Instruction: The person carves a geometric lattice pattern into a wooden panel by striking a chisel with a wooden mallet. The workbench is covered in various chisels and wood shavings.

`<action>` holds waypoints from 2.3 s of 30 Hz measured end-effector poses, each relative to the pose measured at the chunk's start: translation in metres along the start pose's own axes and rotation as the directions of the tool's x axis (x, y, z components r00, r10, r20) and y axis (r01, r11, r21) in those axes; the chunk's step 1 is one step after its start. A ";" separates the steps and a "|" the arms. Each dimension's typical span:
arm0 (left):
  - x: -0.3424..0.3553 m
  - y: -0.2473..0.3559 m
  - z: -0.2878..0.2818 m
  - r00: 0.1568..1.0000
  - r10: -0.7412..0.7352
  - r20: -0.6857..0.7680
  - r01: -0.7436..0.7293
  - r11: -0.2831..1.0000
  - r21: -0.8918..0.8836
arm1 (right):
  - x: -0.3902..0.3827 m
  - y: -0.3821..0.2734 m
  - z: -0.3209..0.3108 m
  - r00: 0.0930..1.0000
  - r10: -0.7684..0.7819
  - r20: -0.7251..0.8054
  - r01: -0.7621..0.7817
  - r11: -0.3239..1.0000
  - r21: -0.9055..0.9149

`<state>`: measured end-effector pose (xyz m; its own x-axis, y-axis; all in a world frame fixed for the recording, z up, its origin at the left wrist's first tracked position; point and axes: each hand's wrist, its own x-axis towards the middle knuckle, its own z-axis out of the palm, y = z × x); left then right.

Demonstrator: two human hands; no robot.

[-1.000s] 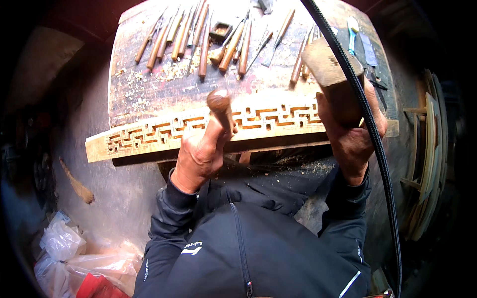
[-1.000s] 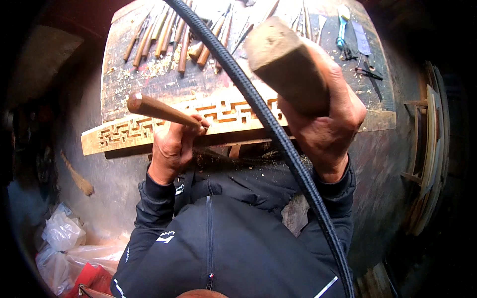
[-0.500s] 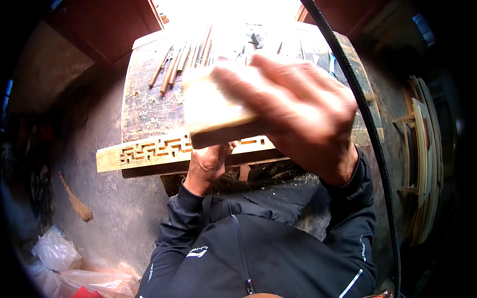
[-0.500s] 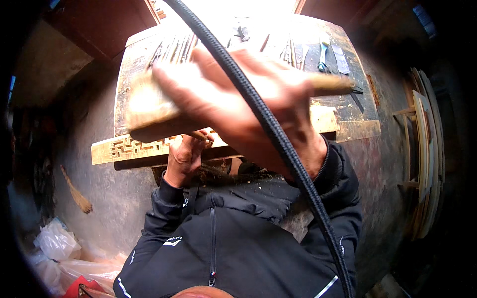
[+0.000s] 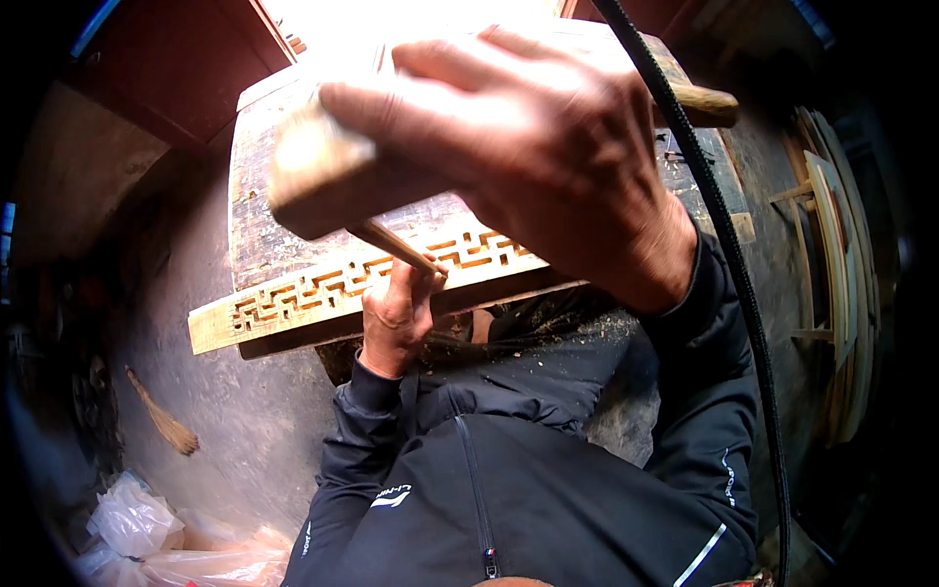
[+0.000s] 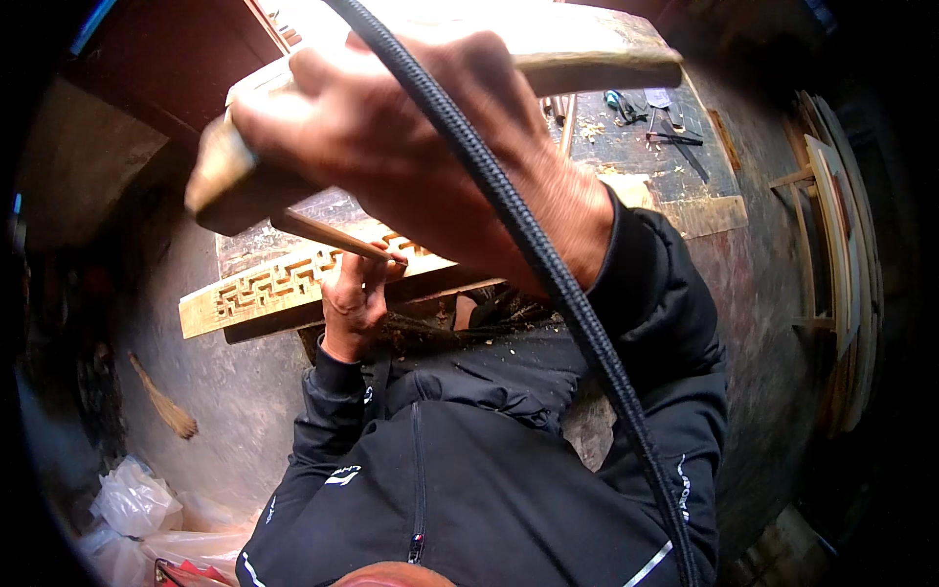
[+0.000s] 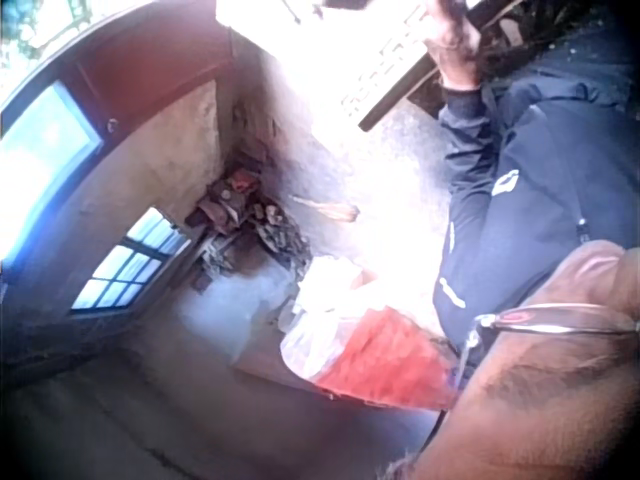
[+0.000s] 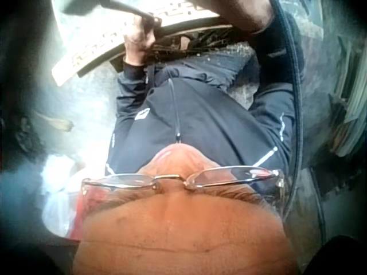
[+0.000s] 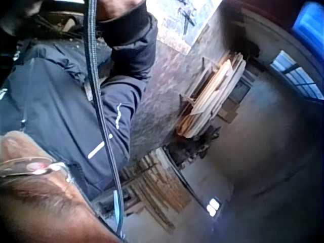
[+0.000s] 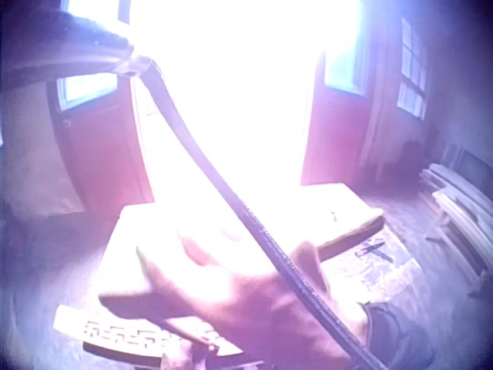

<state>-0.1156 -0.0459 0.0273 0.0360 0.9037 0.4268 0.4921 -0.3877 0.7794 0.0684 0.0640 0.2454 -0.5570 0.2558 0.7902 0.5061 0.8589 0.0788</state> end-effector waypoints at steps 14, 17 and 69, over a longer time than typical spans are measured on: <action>0.011 0.005 0.007 0.999 0.002 -0.033 0.004 0.981 0.193 | -0.044 0.044 0.023 0.991 -0.135 -0.012 0.132 0.978 -0.159; 0.008 0.006 0.009 0.847 -0.477 -0.236 0.319 0.809 -0.493 | -0.047 0.046 -0.003 0.987 -0.062 0.145 0.090 0.977 -0.194; 0.003 0.023 0.006 0.992 -0.127 -0.027 0.130 0.983 0.129 | -0.021 0.022 0.018 0.992 0.125 -0.014 -0.119 0.965 0.235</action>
<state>-0.0990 -0.0508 0.0441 -0.0503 0.9404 0.3363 0.6004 -0.2406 0.7626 0.0795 0.0850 0.2196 -0.4802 0.3552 0.8020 0.3996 0.9025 -0.1605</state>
